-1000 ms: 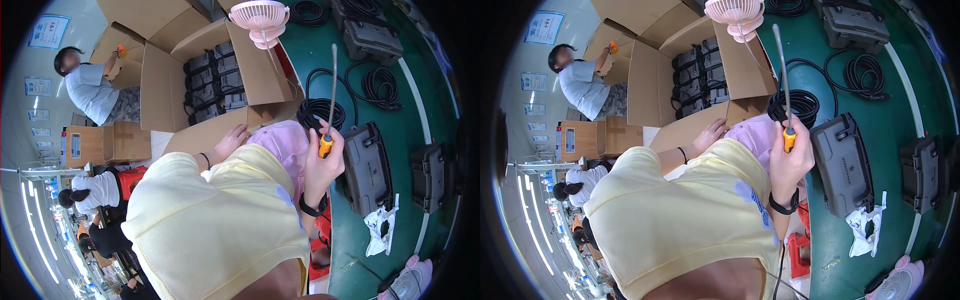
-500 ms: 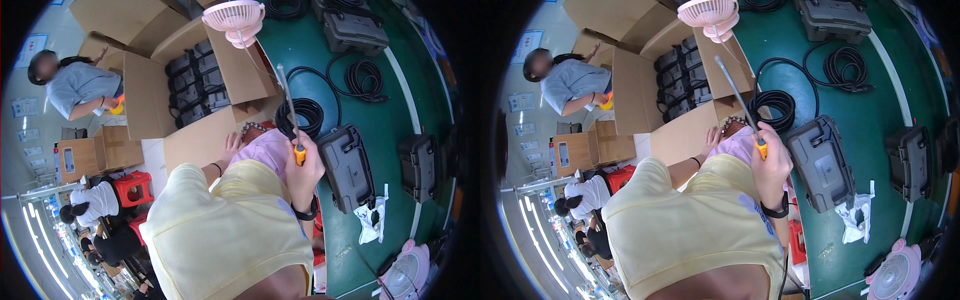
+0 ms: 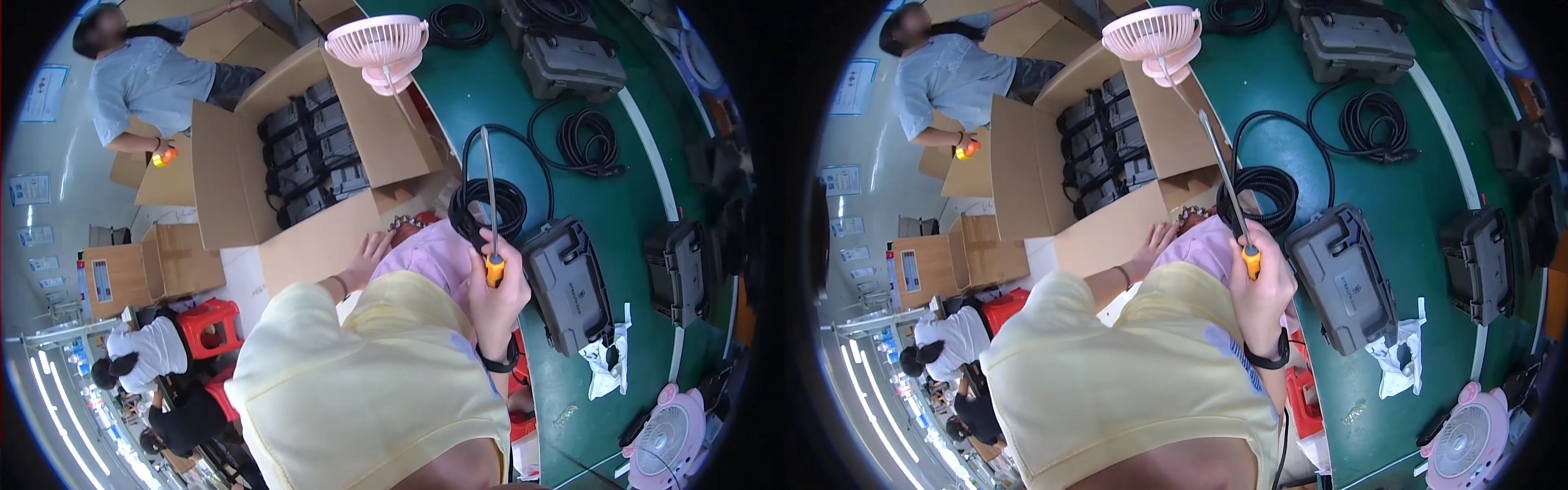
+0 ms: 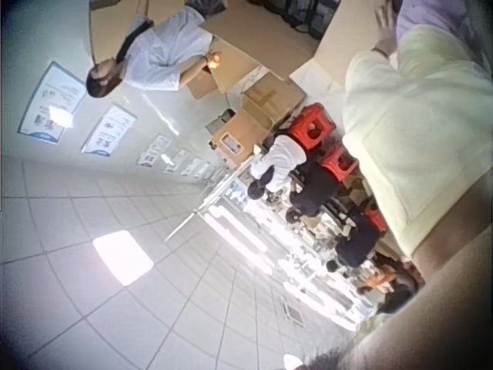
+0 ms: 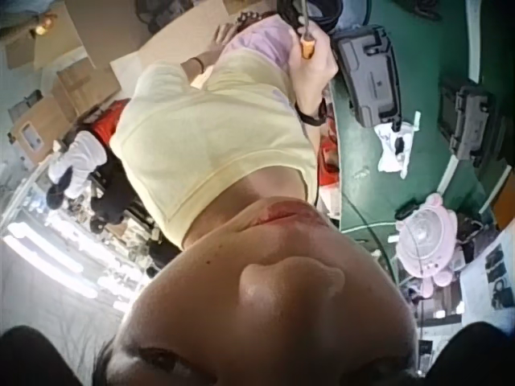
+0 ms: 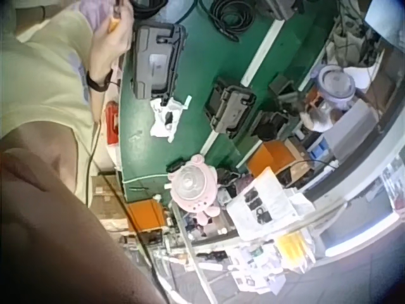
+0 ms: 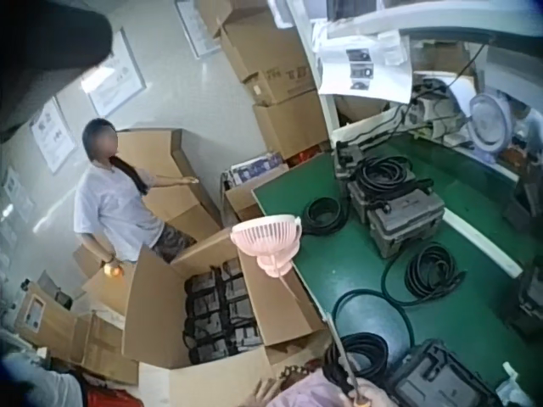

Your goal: Assembling and packing portable power station units into boxes at a workstation.

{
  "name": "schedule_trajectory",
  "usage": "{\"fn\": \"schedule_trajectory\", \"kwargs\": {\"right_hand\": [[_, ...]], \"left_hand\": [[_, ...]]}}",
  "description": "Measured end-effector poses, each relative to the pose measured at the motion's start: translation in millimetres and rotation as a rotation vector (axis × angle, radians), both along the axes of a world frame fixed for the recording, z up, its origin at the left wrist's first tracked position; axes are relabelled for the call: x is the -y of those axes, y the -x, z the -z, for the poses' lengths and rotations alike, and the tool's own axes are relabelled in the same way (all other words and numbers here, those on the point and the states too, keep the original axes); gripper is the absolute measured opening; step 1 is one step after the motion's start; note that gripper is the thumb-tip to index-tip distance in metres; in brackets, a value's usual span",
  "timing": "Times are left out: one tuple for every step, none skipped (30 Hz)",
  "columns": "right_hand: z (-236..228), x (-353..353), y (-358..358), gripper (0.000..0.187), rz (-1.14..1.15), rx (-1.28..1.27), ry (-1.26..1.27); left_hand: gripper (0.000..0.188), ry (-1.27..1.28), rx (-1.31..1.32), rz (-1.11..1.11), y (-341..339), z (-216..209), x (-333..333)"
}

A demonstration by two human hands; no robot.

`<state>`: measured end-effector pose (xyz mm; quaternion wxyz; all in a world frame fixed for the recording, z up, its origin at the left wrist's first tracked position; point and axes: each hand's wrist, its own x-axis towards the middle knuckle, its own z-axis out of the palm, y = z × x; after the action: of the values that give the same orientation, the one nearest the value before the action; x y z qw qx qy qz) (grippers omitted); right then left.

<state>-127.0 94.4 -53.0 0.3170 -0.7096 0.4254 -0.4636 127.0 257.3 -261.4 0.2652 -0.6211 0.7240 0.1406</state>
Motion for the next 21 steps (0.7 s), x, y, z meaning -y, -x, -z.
{"fn": "schedule_trajectory", "kwargs": {"right_hand": [[-2, -1, -1, 0.03, -0.004, -0.002, -0.013], [-3, -1, -1, 0.034, -0.003, -0.023, -0.014], [-5, -1, -2, 0.033, -0.003, -0.047, -0.035], [-8, -1, -3, 0.033, -0.007, -0.064, -0.039], [-9, 1, -5, 0.033, -0.009, -0.08, -0.043], [-11, 3, -7, 0.034, -0.008, -0.082, -0.041], [-12, 4, -10, 0.033, -0.009, -0.042, -0.053], [-14, 6, -12, 0.032, -0.002, -0.065, -0.053], [-16, 8, -13, 0.031, 0.01, -0.088, -0.059], [-16, 11, -16, 0.033, 0.037, -0.098, -0.008], [-17, 11, -17, 0.03, 0.065, -0.091, -0.003], [-17, 13, -20, 0.028, 0.087, -0.087, 0.014], [-17, 13, -23, 0.027, 0.121, -0.08, 0.019], [-18, 13, -25, 0.025, 0.166, -0.099, 0.013], [-18, 13, -27, 0.025, 0.196, -0.103, -0.004], [-19, 13, -30, 0.024, 0.234, -0.1, -0.035], [-18, 13, -32, 0.023, 0.277, -0.095, -0.071], [-17, 15, -36, 0.022, 0.296, -0.063, -0.066], [-16, 15, -41, 0.022, 0.328, -0.025, -0.093], [-14, 18, -44, 0.02, 0.366, -0.031, -0.055], [-14, 18, -46, 0.02, 0.38, 0.004, -0.095]], "left_hand": [[0.076, -0.009, -0.091, -0.007, -7, -14, 4], [0.075, -0.038, -0.18, -0.024, -13, -31, 8], [0.074, -0.1, -0.275, -0.062, -20, -51, 10], [0.077, -0.041, -0.34, -0.08, -30, -71, 16], [0.073, -0.014, -0.511, -0.1, -54, -93, 30], [0.071, -0.071, -0.646, -0.159, -81, -116, 44], [0.06, 0.15, -0.827, -0.272, -104, -139, 52], [0.052, 0.303, -0.782, -0.364, -121, -157, 59], [0.044, 0.381, -0.89, -0.401, -142, -174, 71], [0.039, 0.271, -0.801, -0.538, -155, -185, 79], [0.041, 0.182, -0.751, -0.518, -157, -188, 83], [0.044, 0.133, -0.738, -0.458, -158, -187, 90], [0.046, 0.067, -0.702, -0.41, -161, -188, 98], [0.054, -0.059, -0.621, -0.314, -166, -187, 108], [0.065, -0.193, -0.68, -0.244, -174, -188, 117], [0.071, -0.334, -0.784, -0.242, -175, -185, 126], [0.073, -0.55, -0.903, -0.422, -185, -186, 135], [0.07, -0.611, -0.933, -0.45, -196, -187, 150], [0.066, -0.68, -0.964, -0.48, -209, -187, 163], [0.061, -0.651, -1.049, -0.494, -224, -187, 176], [0.057, -0.565, -1.119, -0.491, -239, -187, 186]]}}
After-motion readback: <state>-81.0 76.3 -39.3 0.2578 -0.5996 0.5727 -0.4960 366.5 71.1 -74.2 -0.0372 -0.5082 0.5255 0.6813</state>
